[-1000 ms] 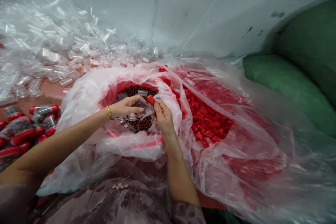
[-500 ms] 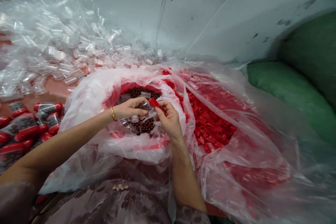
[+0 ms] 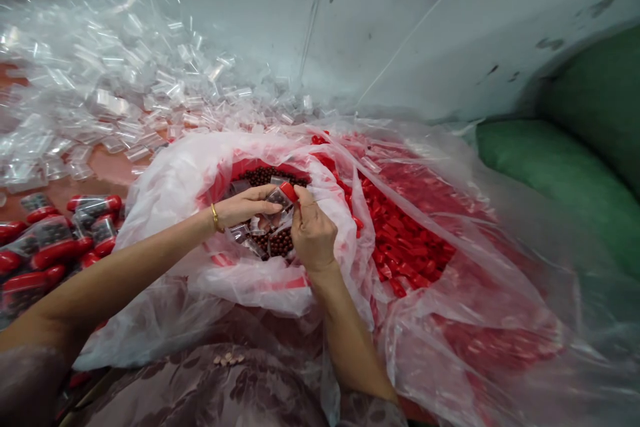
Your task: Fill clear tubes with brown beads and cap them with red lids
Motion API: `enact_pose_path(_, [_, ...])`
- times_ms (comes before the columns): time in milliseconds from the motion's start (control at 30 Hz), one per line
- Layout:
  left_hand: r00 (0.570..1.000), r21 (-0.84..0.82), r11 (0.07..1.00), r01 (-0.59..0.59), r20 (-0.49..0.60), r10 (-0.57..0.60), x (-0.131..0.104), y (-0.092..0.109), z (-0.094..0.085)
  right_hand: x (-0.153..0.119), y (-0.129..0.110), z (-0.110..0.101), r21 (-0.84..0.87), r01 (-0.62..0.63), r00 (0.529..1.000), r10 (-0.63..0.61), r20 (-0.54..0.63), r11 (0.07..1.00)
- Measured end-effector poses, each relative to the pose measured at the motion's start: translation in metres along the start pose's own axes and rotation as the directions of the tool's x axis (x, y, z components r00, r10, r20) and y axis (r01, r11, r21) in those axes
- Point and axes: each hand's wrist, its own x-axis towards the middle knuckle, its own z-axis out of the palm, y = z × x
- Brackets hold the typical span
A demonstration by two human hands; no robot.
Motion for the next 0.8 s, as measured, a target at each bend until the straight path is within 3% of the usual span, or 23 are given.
enact_pose_path(167, [0.999, 0.054, 0.998, -0.019, -0.038, 0.021, 0.000, -0.003, 0.001, -0.002, 0.001, 0.001, 0.040, 0.089, 0.996, -0.088, -0.021, 0.995])
enact_pose_path(367, [0.988, 0.188, 0.979, -0.083, -0.113, 0.106, 0.000, -0.003, 0.005, -0.003, 0.003, 0.000, 0.319, -0.012, 0.999, 0.022, -0.027, 0.948])
enact_pose_path(500, [0.985, 0.265, 0.960, -0.091, -0.120, 0.127, -0.002, -0.002, 0.005, -0.003, 0.001, -0.001, 0.339, 0.050, 0.997, -0.026, -0.076, 0.939])
enact_pose_path(667, [0.977, 0.509, 0.857, -0.085, -0.125, 0.171, -0.004, 0.000, -0.001, -0.006, 0.003, -0.002, 0.312, 0.125, 0.992, -0.123, -0.027, 0.942])
enact_pose_path(800, [0.975, 0.603, 0.789, -0.116, -0.084, 0.208, -0.002, -0.001, 0.000, -0.008, 0.009, -0.009, 0.441, 0.123, 0.992, -0.120, -0.036, 0.889])
